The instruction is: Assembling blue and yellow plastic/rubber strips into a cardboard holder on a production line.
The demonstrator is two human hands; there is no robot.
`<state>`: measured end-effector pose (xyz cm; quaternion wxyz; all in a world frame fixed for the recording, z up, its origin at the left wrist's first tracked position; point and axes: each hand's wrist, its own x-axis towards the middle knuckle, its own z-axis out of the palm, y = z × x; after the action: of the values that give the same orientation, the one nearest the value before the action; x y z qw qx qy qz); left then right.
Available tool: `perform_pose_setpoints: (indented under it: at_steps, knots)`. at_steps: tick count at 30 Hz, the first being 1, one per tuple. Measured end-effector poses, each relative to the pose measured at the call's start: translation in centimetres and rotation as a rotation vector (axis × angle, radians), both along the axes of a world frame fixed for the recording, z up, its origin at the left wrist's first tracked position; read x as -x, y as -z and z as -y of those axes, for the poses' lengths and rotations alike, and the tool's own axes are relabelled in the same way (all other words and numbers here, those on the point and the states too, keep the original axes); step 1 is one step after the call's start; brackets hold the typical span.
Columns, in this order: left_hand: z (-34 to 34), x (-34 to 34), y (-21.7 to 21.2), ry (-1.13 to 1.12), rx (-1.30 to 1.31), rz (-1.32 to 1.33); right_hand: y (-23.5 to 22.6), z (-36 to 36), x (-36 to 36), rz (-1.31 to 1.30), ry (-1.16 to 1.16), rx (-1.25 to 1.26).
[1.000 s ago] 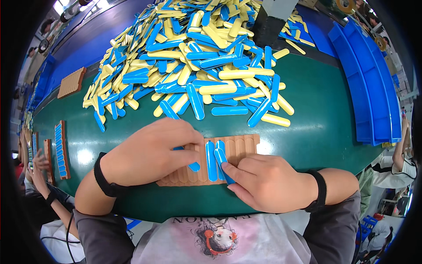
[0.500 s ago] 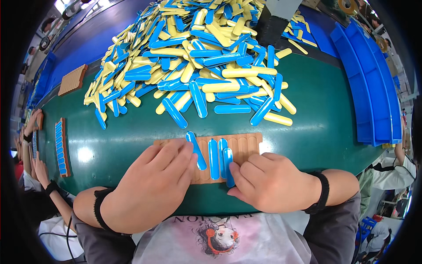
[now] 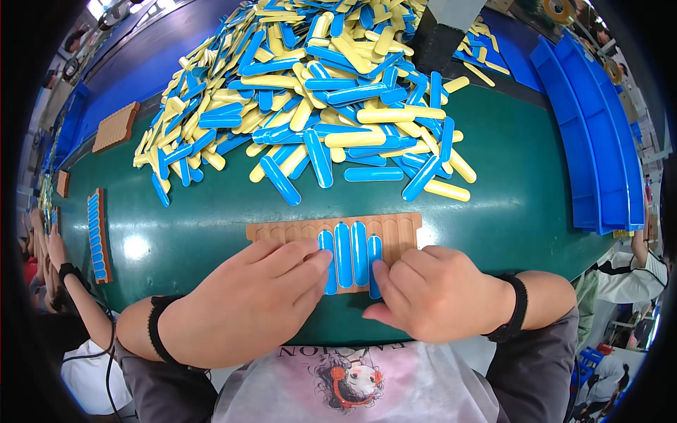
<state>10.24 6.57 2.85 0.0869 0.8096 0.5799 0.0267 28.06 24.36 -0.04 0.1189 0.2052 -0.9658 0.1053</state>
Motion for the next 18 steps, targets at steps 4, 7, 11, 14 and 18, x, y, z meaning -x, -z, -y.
perform_pose_setpoints:
  at_steps: [4,7,11,14,18]
  knots:
    - [-0.9,0.6,0.4,-0.009,-0.01,0.045,0.1,-0.2,0.0,0.028,0.061,-0.052]
    - [-1.0,1.0,1.1,-0.064,-0.065,0.154,0.7,-0.1,0.3,-0.003,0.099,-0.046]
    - [-1.4,1.7,0.7,-0.05,0.003,0.235,1.0,-0.6,0.9,-0.027,0.111,0.005]
    - [-1.6,2.9,0.7,-0.116,-0.051,0.275,1.0,-1.5,1.3,-0.014,0.104,0.081]
    - [-2.4,5.8,0.9,-0.256,-0.257,0.065,2.1,-5.3,3.2,-0.19,0.383,0.112]
